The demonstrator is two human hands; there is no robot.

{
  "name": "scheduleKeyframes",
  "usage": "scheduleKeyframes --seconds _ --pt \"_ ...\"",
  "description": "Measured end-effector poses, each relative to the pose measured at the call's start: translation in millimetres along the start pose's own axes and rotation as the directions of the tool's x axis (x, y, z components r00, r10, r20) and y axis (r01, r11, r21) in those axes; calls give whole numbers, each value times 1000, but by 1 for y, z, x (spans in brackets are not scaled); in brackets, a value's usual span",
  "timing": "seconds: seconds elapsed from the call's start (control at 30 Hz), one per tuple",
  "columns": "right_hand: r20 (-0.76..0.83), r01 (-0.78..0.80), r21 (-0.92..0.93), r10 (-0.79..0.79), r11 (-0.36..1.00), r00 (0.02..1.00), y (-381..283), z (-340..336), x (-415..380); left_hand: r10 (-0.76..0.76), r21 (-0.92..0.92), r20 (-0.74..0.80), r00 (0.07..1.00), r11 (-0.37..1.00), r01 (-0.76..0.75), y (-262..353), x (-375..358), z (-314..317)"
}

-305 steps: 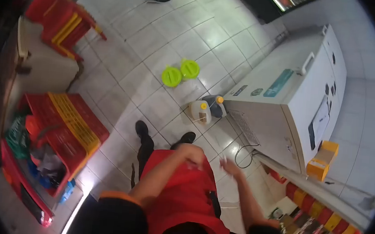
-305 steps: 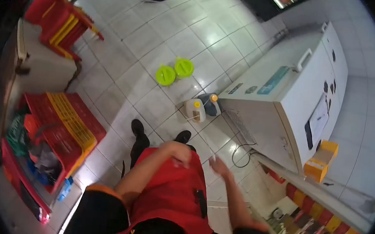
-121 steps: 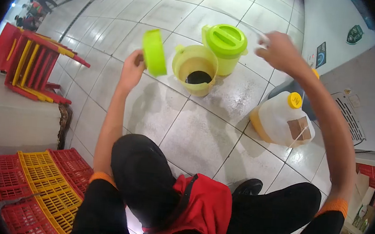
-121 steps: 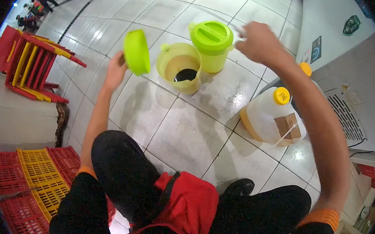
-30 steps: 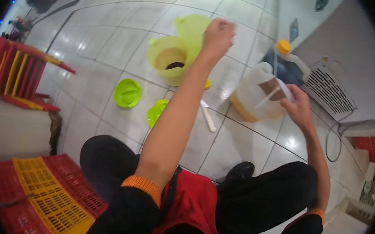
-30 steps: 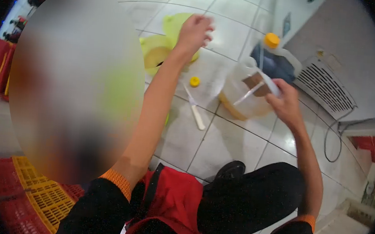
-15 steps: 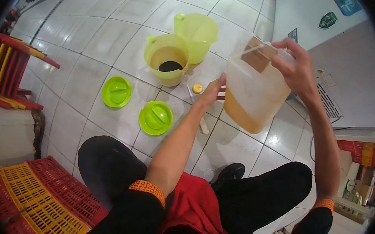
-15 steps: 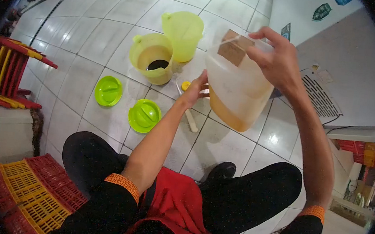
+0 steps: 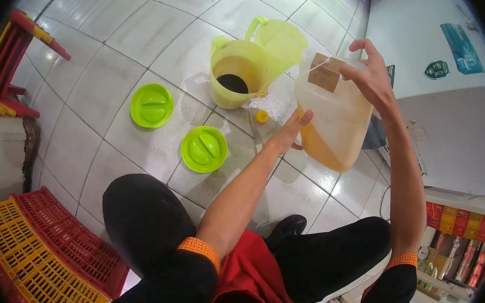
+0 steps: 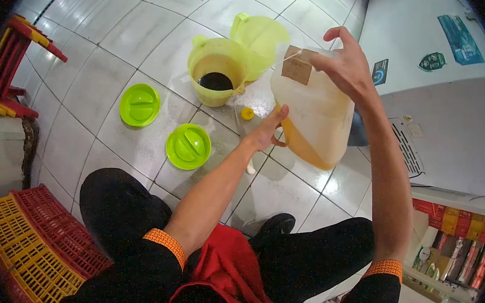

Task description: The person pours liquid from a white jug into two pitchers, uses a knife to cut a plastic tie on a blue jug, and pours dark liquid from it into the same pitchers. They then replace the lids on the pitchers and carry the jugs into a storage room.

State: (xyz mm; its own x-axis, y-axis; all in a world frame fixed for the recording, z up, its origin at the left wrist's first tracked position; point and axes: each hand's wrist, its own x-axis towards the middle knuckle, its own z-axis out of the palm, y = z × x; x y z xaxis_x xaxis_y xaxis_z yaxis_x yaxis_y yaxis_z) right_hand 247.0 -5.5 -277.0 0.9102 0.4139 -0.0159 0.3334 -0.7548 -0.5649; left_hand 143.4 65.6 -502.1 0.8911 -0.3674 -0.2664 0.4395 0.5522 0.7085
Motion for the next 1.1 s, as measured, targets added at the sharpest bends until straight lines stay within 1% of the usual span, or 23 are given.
scheduleKeyframes --seconds 0.07,0.1,0.2,0.27,0.3,0.37,0.4,0.47,0.57,0.63,0.7,0.77,0.83,0.9,0.97,1.0,1.07,1.1 --pt "-73 16 -168 -29 986 997 -6 4 2 16 -46 -11 1000 999 -17 2 -2 10" --pt "-67 21 -170 -33 985 997 -9 5 3 27 -87 -20 999 996 -29 2 -3 13" --pt "-22 27 -161 -31 987 999 -17 0 2 35 -92 -2 999 995 -35 7 1 15" --pt "-16 -60 2 60 998 998 -22 -6 5 42 -84 -5 999 996 -42 11 6 17" --pt "-14 -53 -2 53 999 998 -21 -6 8 39 -74 -17 999 996 -40 12 7 16" --pt "-76 -56 -63 51 996 996 -15 -6 10 40 -71 -27 999 997 -42 16 4 16" --pt "-75 -55 -63 50 997 996 -12 -6 10 36 -67 -36 999 997 -38 17 3 16" --pt "-58 22 -193 -34 981 998 -10 -4 9 45 -68 -57 997 996 -49 15 4 14" --pt "-43 34 -154 -41 987 998 -10 -1 14 73 -62 -100 992 995 -80 18 3 13" --pt "-29 40 -164 -45 986 999 -16 1 18 88 -54 -120 989 994 -95 18 2 11" --pt "-19 41 -177 -45 983 999 -20 4 24 182 -93 -82 980 977 -189 16 3 11" --pt "12 42 -232 -40 972 999 -19 8 33 173 -117 -77 982 977 -181 16 0 15" --pt "18 22 -246 -18 969 1000 -18 12 41 165 -141 -77 983 974 -174 15 -3 16" --pt "26 1 -261 6 965 1000 -17 15 50 84 -147 -44 995 985 -90 12 -3 16" --pt "55 -19 -346 40 938 998 -16 17 59 59 -156 -34 998 986 -64 3 3 15" --pt "57 -17 -349 39 937 998 -16 18 62 35 -160 -23 999 986 -38 -1 7 15" --pt "80 -69 -367 105 928 991 -17 21 68 26 -178 -45 999 984 -34 -1 7 19" --pt "82 -66 -368 104 927 991 -17 22 69 14 -192 -65 998 981 -26 -2 6 21"
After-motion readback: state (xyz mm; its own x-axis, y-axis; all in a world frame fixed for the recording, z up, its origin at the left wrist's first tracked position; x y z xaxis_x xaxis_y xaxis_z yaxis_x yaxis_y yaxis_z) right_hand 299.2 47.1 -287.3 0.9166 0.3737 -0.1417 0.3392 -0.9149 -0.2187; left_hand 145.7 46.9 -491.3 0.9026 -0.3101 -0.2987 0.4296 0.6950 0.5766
